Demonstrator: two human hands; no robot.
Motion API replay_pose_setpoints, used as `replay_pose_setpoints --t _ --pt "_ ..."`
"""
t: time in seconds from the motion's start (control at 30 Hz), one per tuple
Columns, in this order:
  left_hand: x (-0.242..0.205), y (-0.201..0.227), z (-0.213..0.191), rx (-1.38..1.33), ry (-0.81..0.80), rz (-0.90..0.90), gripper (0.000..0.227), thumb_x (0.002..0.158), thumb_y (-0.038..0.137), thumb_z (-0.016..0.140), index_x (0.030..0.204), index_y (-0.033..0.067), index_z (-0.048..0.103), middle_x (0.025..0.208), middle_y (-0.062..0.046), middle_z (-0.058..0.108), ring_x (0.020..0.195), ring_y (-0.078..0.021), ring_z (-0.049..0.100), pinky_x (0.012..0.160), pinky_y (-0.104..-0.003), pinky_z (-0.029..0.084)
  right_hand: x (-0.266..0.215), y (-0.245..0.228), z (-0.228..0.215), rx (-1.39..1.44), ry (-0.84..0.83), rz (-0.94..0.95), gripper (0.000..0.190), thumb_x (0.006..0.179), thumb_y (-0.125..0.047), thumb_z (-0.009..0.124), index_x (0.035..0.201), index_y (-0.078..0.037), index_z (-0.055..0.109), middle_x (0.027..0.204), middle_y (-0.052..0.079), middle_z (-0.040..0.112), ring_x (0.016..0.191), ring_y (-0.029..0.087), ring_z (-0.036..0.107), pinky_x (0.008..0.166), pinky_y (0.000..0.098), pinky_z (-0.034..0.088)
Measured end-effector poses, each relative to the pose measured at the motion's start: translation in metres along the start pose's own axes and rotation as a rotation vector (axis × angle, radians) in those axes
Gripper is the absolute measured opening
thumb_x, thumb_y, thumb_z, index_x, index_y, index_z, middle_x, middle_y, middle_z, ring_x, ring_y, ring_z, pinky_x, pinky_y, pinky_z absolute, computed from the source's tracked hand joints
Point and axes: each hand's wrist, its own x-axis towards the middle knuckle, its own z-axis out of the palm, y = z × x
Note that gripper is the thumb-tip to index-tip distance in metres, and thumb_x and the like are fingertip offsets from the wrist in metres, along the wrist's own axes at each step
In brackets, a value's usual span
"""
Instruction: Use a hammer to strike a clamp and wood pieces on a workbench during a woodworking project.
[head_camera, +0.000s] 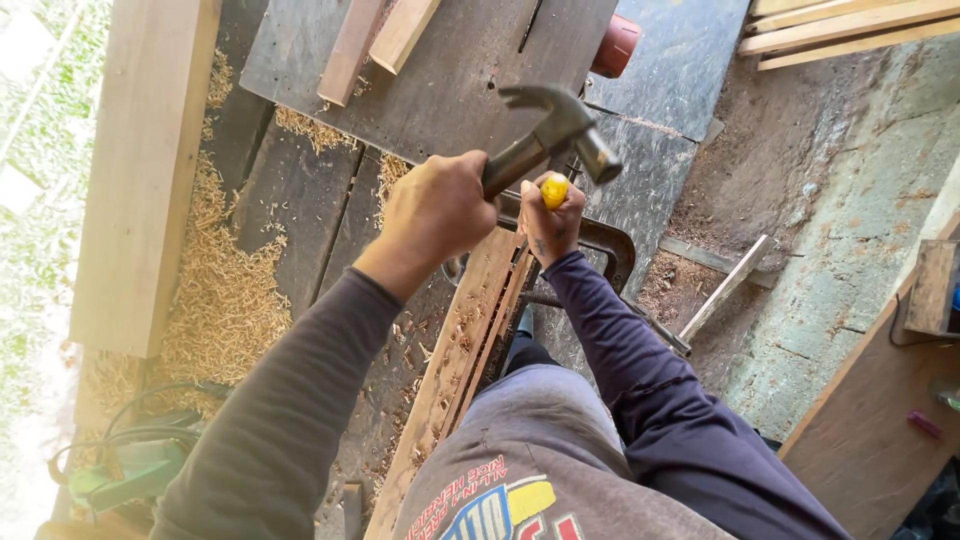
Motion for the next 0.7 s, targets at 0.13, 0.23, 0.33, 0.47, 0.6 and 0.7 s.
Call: replay_pose_setpoints --t 0.13,0.23,0.33,0.47,0.6,0.7 --pt "0.005 -0.013 0.028 0.008 -0.188 -0.096 0.019 0.090 0.021 0.066 0.099 0.0044 0.067 0.081 -0.018 0.074 0.066 -0.0314 0.075 0.065 -0.045 0.061 0.001 0.007 -0.005 -0.019 0.003 0.018 0.014 0.098 -0.005 0.062 0.085 -0.005 0.056 0.061 0.001 0.055 0.045 0.010 0.051 0.040 0.0268 0.043" --pt "0.012 -0.013 0.023 0.175 -0.277 -0.048 0.012 0.086 0.012 0.066 0.096 0.0083 0.072 0.082 -0.018 0.074 0.072 -0.0313 0.074 0.072 -0.046 0.059 0.006 0.026 -0.015 0.016 -0.024 0.070 0.016 0.100 -0.007 0.060 0.085 -0.005 0.055 0.062 0.000 0.055 0.045 0.010 0.052 0.041 0.0270 0.045" --pt "0.007 -0.006 0.015 0.159 -0.261 -0.011 0.016 0.089 0.019 0.067 0.098 0.0059 0.072 0.083 -0.018 0.074 0.073 -0.0318 0.075 0.073 -0.047 0.060 -0.002 0.016 -0.012 -0.019 -0.018 0.058 0.016 0.098 -0.003 0.059 0.082 -0.004 0.054 0.062 0.002 0.055 0.046 0.011 0.053 0.042 0.0287 0.047" --pt "0.001 -0.016 0.031 0.028 -0.128 -0.041 0.017 0.091 0.021 0.064 0.096 0.0064 0.070 0.079 -0.016 0.073 0.070 -0.0324 0.074 0.071 -0.047 0.059 0.001 0.009 -0.009 0.024 0.003 0.044 0.014 0.098 -0.003 0.059 0.086 -0.005 0.054 0.060 0.002 0.053 0.044 0.011 0.049 0.040 0.0278 0.043" --pt "-0.016 -0.028 0.045 0.013 -0.146 -0.057 0.013 0.087 0.019 0.065 0.090 0.0079 0.069 0.076 -0.016 0.071 0.068 -0.0343 0.072 0.068 -0.048 0.058 -0.002 0.044 -0.031 0.041 -0.022 0.109 0.013 0.096 0.000 0.057 0.084 -0.002 0.055 0.063 0.004 0.055 0.048 0.014 0.053 0.045 0.0303 0.047" --pt "-0.045 -0.033 0.042 -0.090 -0.160 -0.114 0.014 0.091 0.021 0.062 0.089 0.0073 0.067 0.072 -0.013 0.071 0.063 -0.0327 0.072 0.068 -0.047 0.058 -0.007 0.005 -0.020 -0.069 -0.082 0.168 0.008 0.093 0.000 0.055 0.088 -0.005 0.059 0.063 0.001 0.055 0.049 0.011 0.052 0.046 0.0286 0.049"
